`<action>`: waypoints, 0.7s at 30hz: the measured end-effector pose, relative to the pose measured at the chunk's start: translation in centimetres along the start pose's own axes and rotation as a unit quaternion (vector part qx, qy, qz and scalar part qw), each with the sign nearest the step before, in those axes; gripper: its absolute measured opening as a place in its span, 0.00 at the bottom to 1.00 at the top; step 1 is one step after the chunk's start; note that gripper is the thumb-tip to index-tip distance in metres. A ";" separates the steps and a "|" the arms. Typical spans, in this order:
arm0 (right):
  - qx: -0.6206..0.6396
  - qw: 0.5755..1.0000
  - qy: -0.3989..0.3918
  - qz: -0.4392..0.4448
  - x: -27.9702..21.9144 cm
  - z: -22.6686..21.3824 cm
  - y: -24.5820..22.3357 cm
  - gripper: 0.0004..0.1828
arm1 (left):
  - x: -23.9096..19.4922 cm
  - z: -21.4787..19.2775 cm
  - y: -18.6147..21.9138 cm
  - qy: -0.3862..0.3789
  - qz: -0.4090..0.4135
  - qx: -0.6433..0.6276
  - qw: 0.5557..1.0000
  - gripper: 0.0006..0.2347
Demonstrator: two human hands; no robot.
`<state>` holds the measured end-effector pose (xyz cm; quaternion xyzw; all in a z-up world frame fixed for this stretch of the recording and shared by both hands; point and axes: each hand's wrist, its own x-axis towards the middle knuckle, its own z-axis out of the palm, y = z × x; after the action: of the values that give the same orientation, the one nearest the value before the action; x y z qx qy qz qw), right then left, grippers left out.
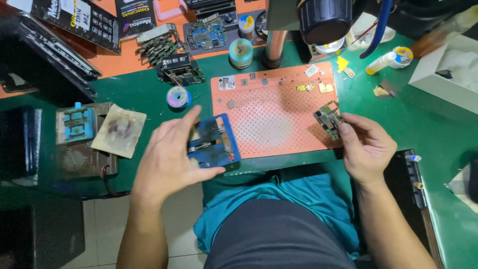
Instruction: The person uses a multimeter to test a small circuit board, then places it on a work mat. They use a soldering iron to work on the board's components, secure it in a blue vise, and apply a liquid from a bottle onto the board.
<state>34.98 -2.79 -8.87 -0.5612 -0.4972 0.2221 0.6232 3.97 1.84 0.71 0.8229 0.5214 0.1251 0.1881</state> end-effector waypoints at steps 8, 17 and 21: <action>0.050 0.998 -0.001 0.037 0.3 -0.1 0.3 0.11 | 5.3 4.6 5.6 -0.041 0.166 -0.051 0.984 0.44; 0.047 0.997 -0.053 -0.008 0.2 -0.3 0.4 0.19 | 5.5 6.3 5.4 -0.014 0.198 -0.095 0.975 0.41; 0.066 0.994 -0.082 -0.025 0.3 0.3 -0.9 0.23 | 4.0 5.8 4.7 0.021 0.191 -0.085 0.978 0.36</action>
<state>34.60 -2.58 -7.97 -0.4855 -0.5451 0.2841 0.6216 11.85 2.62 -2.39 0.8855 0.3461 0.2195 0.2188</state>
